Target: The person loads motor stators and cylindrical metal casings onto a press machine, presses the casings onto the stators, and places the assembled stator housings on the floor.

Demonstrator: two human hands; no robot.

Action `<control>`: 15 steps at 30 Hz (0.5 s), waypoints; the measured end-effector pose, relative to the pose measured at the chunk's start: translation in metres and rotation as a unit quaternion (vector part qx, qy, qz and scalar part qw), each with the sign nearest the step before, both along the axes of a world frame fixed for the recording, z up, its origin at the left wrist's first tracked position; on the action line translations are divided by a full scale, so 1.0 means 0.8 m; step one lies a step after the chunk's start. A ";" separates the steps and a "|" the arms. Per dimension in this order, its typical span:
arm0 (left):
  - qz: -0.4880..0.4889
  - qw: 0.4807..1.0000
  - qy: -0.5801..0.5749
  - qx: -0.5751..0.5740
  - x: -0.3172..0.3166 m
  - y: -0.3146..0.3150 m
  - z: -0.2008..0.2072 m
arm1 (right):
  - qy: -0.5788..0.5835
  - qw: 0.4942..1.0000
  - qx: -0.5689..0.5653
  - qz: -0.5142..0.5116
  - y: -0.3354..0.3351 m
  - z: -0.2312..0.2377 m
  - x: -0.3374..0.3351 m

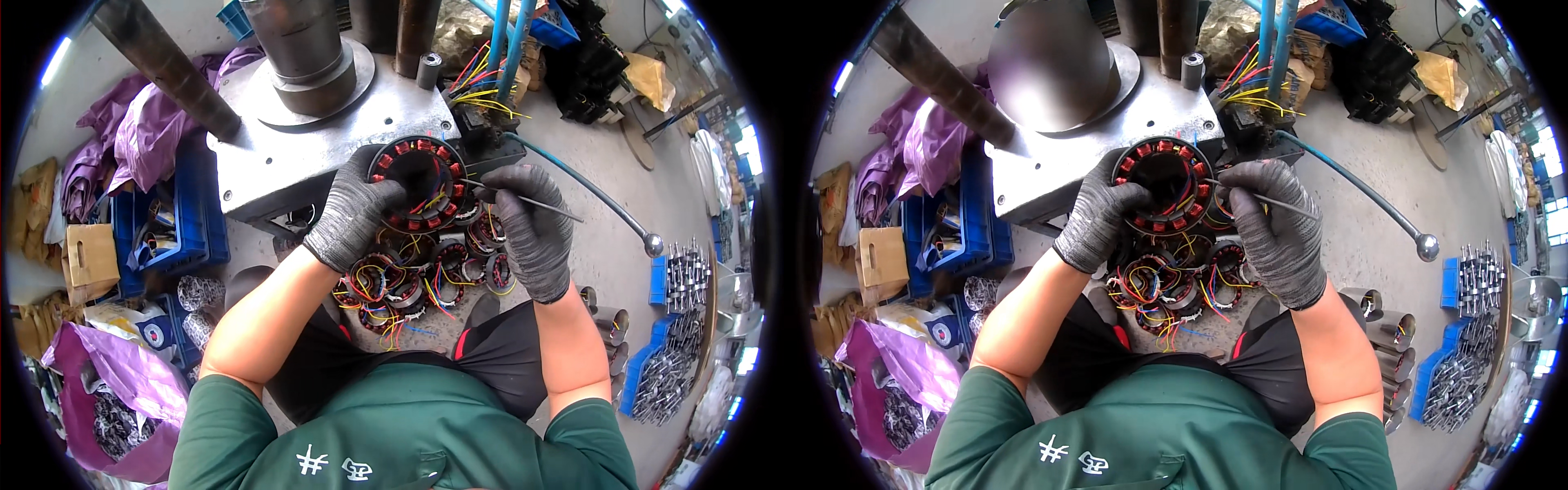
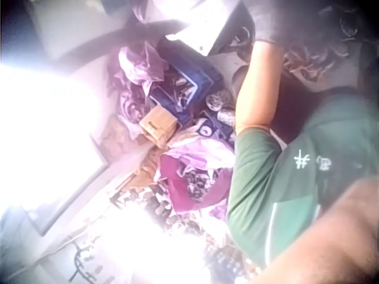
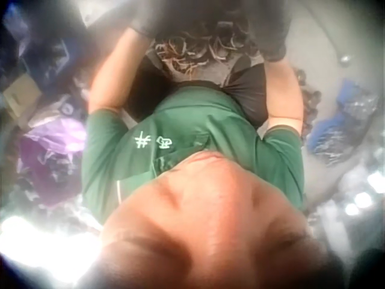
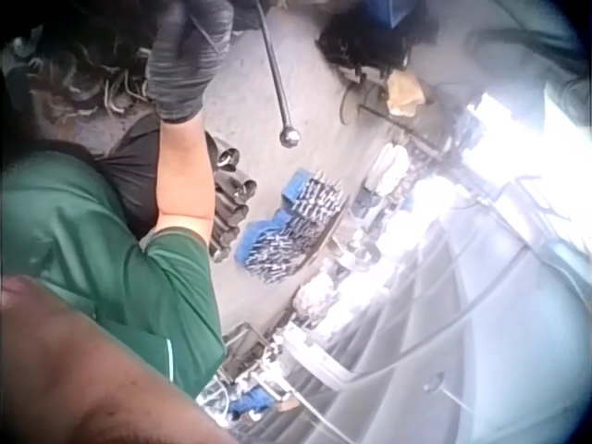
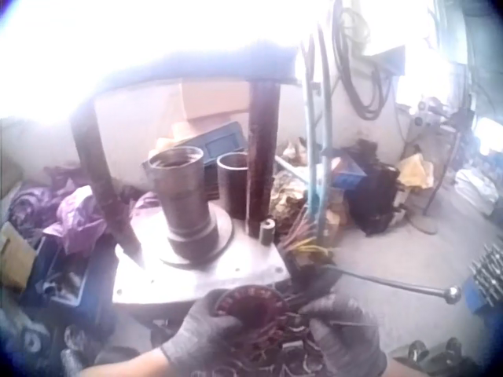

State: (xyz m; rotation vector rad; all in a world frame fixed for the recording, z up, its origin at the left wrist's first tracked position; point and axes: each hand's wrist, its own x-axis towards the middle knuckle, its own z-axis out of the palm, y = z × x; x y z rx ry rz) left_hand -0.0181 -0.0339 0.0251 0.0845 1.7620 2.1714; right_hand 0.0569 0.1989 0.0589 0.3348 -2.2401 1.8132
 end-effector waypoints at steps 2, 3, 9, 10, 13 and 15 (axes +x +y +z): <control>-0.001 1.000 -0.006 0.019 0.000 -0.002 -0.001 | 0.080 0.993 0.087 -0.010 -0.001 -0.007 -0.004; -0.001 1.000 -0.002 0.016 -0.001 -0.004 -0.002 | 0.079 0.993 0.088 -0.009 -0.003 -0.006 -0.006; -0.002 0.999 0.000 -0.042 0.002 -0.007 0.015 | 0.168 0.954 0.243 -0.051 -0.014 -0.005 -0.014; -0.009 0.999 -0.005 -0.051 0.003 -0.007 0.017 | 0.119 0.974 0.190 -0.035 -0.011 -0.015 -0.015; -0.035 0.997 0.050 -0.048 0.005 -0.010 0.014 | 0.040 0.988 0.148 -0.011 -0.007 -0.014 -0.014; -0.033 0.992 0.077 -0.091 0.005 -0.009 0.008 | 0.009 0.987 0.160 -0.003 -0.008 -0.014 -0.016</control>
